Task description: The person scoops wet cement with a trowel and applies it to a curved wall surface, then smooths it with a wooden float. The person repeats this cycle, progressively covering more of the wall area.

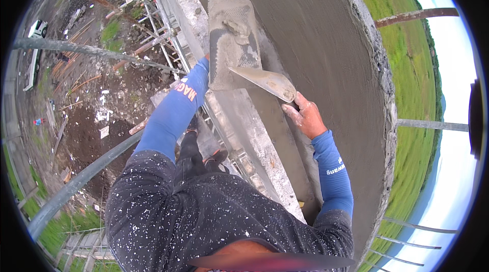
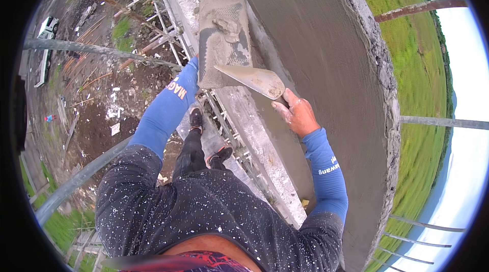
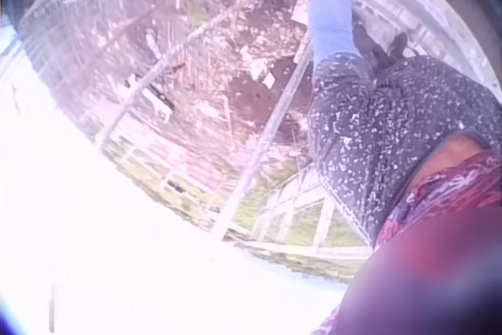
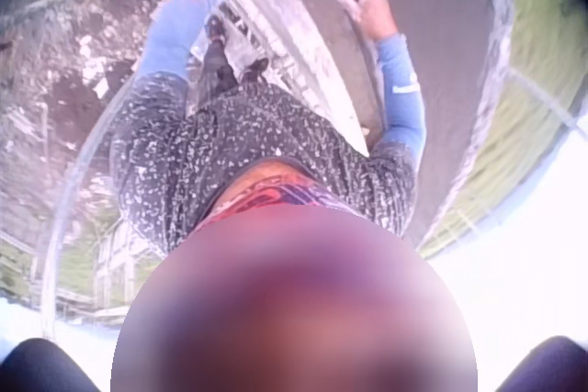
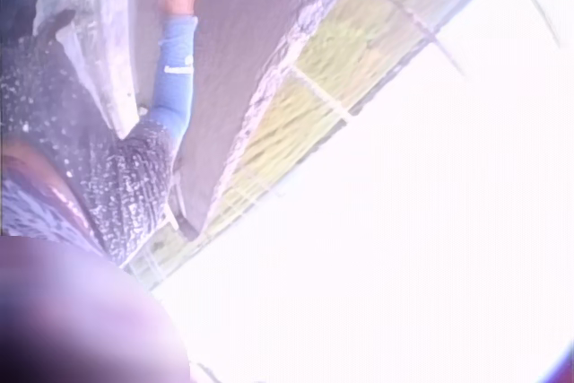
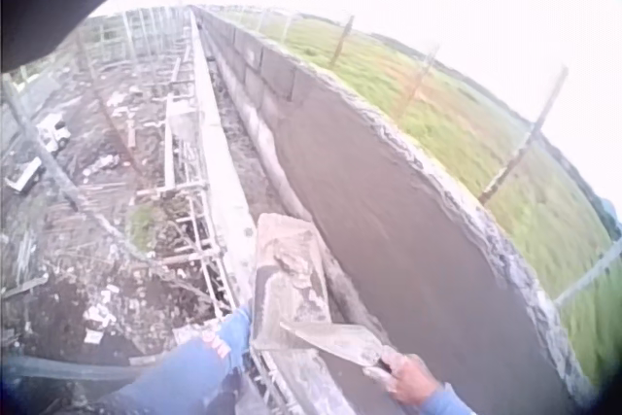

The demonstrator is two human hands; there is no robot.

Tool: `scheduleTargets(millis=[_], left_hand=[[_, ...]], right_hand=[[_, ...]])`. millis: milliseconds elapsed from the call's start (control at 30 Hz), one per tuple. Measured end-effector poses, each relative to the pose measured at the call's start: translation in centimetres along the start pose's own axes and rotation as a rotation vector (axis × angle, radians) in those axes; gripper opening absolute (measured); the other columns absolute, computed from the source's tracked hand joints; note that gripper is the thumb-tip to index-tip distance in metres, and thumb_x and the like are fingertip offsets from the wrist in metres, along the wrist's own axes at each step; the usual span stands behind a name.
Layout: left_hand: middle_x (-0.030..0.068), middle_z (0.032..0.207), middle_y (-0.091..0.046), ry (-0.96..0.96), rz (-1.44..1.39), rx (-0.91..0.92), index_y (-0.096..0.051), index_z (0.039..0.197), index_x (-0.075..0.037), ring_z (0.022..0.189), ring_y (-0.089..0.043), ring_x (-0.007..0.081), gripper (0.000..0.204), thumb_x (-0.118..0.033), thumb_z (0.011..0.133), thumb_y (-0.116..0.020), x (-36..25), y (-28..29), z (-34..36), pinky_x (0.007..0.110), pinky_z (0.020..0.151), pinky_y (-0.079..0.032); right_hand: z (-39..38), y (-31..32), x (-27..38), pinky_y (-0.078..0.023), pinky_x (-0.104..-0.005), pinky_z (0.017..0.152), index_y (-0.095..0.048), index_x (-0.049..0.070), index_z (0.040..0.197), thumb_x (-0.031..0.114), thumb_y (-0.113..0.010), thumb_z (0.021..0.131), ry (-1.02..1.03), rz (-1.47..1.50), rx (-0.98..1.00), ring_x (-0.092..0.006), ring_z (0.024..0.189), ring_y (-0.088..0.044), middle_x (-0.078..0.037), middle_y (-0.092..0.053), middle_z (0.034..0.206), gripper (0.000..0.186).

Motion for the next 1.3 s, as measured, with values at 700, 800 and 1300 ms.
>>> scheduleTargets(millis=[700,800,1300], left_hand=[[0.0135,0.137,-0.065,-0.074,-0.186,-0.431,-0.055,0.146,-0.005,0.121,-0.066,0.0275,0.044,-0.029,0.109,-0.052,0.1,15.4,-25.8,0.045,0.104,-0.057],[0.0135,0.136,-0.065,-0.167,-0.170,-0.548,-0.055,0.146,-0.005,0.121,-0.067,0.0276,0.044,-0.029,0.109,-0.052,-2.2,16.8,-32.5,0.045,0.104,-0.057],[0.0136,0.135,-0.066,-0.257,-0.216,-0.712,-0.056,0.144,-0.005,0.120,-0.067,0.0285,0.042,-0.029,0.109,-0.052,-3.0,18.4,-39.5,0.046,0.103,-0.057]], right_hand=[[28.7,-13.3,-8.9,-0.052,-0.0554,0.095,-0.059,-0.004,0.124,0.016,-0.067,0.099,-0.170,-0.208,-0.407,-0.0496,0.109,-0.065,-0.029,-0.069,0.115,0.033],[33.6,-15.4,-10.2,-0.052,-0.0542,0.096,-0.058,-0.003,0.126,0.014,-0.066,0.098,-0.277,-0.244,-0.447,-0.0476,0.111,-0.066,-0.030,-0.069,0.115,0.034],[45.9,-13.6,-14.4,-0.060,-0.0370,0.053,-0.056,-0.005,0.140,0.010,-0.065,0.101,-0.697,0.619,-0.298,-0.0198,0.063,-0.067,-0.014,-0.071,0.087,0.044]])
Point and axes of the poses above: each hand's wrist, its own z-axis towards the middle knuckle, its own y-axis out of the back of the hand, x = y × z, the point moved 6 cm from there along z, towards the middle knuckle
